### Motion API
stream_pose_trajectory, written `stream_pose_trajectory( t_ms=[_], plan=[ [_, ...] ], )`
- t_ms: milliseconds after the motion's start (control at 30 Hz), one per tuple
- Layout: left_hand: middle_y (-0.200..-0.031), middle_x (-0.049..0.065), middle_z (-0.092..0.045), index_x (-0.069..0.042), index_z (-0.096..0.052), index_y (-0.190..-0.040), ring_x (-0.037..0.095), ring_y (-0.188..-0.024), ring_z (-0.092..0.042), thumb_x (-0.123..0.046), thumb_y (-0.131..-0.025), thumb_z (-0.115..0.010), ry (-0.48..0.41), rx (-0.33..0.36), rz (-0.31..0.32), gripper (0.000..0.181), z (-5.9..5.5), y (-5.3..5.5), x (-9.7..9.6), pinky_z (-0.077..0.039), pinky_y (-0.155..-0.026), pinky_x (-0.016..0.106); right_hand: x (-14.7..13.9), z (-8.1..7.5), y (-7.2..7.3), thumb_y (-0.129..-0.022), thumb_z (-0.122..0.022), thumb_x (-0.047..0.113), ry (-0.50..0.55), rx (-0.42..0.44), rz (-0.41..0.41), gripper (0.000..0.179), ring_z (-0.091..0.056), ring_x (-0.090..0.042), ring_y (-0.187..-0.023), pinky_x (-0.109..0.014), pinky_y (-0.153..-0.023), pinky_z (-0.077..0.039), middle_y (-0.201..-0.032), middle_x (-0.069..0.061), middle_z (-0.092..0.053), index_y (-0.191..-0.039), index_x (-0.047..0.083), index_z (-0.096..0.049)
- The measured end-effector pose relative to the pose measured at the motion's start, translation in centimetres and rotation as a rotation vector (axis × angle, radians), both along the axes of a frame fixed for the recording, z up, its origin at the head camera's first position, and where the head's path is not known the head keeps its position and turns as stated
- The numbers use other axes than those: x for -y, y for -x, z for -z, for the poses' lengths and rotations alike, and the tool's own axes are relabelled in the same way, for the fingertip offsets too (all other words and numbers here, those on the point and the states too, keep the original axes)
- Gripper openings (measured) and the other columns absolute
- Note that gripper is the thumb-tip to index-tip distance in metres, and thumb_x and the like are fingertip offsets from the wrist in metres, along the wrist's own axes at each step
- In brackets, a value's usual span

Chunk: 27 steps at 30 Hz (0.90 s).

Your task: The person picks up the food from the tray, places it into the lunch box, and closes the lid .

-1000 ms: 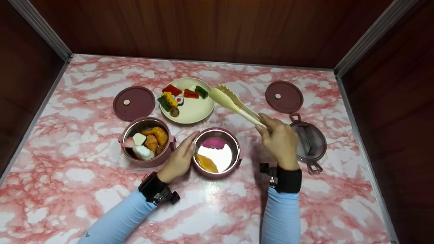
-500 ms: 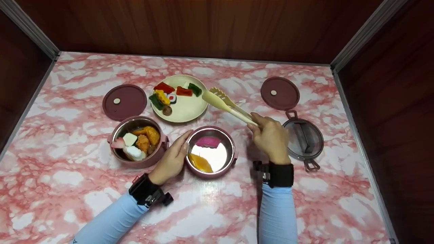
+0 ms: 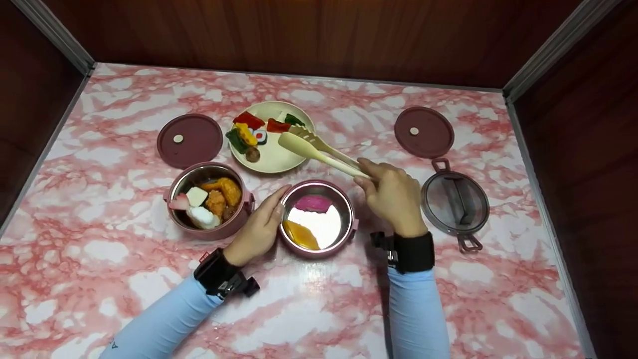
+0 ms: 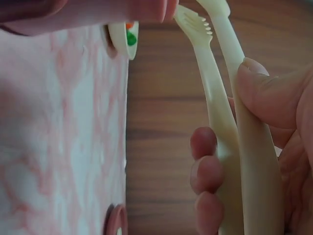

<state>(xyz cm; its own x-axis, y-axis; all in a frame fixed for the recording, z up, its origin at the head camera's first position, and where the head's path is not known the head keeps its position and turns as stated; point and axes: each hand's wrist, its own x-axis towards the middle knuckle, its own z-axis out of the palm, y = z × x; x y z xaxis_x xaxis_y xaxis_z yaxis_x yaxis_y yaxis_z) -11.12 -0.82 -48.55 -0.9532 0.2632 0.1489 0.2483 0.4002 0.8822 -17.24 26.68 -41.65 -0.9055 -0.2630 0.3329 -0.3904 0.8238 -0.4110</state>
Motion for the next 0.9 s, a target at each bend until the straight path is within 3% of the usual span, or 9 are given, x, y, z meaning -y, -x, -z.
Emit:
stream_pose_trajectory(
  t_ms=[133,300,400,600,900],
  plan=[
    [-0.149,0.019,-0.042,0.002,-0.032,-0.151,0.030,-0.139,-0.038,-0.011,-0.107,-0.034,0.002,-0.001,0.012,0.046,-0.1,0.1,-0.2,-0.026,-0.117,0.036,1.1,-1.8,1.3,-0.090,-0.075,0.024,-0.113,-0.010,-0.058,0.038,-0.057,-0.027,-0.060,-0.044,-0.049,-0.040,-0.088,-0.010,-0.072,-0.126,0.015,-0.070],
    [-0.149,0.019,-0.042,0.002,-0.033,-0.151,0.030,-0.139,-0.038,-0.011,-0.107,-0.035,0.004,-0.005,0.001,0.046,0.0,0.0,-0.1,-0.026,-0.117,0.036,3.7,-4.2,4.1,-0.090,-0.073,0.032,-0.227,0.025,-0.121,0.039,-0.065,-0.038,-0.071,-0.054,-0.050,-0.045,-0.102,-0.013,-0.073,-0.127,0.020,-0.070],
    [-0.150,0.020,-0.042,0.002,-0.033,-0.151,0.030,-0.139,-0.038,-0.010,-0.107,-0.035,0.002,-0.011,-0.005,0.046,0.1,-0.1,0.1,-0.027,-0.117,0.037,5.5,-5.0,5.9,-0.091,-0.072,0.033,-0.278,0.051,-0.151,0.033,-0.065,-0.037,-0.072,-0.056,-0.050,-0.045,-0.094,-0.011,-0.073,-0.123,0.022,-0.072],
    [-0.148,0.019,-0.043,0.003,-0.033,-0.151,0.030,-0.139,-0.039,-0.011,-0.107,-0.035,0.004,-0.021,-0.008,0.046,0.1,-0.2,0.2,-0.027,-0.117,0.037,9.2,-5.5,8.1,-0.092,-0.070,0.032,-0.385,0.116,-0.189,0.012,-0.062,-0.033,-0.067,-0.053,-0.048,-0.044,-0.077,-0.007,-0.067,-0.100,0.023,-0.071],
    [-0.148,0.019,-0.044,0.003,-0.034,-0.150,0.030,-0.138,-0.039,-0.009,-0.106,-0.036,0.007,-0.027,-0.005,0.046,0.0,0.1,0.0,-0.028,-0.116,0.036,11.5,-4.9,8.7,-0.091,-0.069,0.032,-0.435,0.212,-0.117,0.017,-0.064,-0.036,-0.080,-0.056,-0.058,-0.050,-0.085,-0.009,-0.071,-0.106,0.026,-0.074]
  ],
)
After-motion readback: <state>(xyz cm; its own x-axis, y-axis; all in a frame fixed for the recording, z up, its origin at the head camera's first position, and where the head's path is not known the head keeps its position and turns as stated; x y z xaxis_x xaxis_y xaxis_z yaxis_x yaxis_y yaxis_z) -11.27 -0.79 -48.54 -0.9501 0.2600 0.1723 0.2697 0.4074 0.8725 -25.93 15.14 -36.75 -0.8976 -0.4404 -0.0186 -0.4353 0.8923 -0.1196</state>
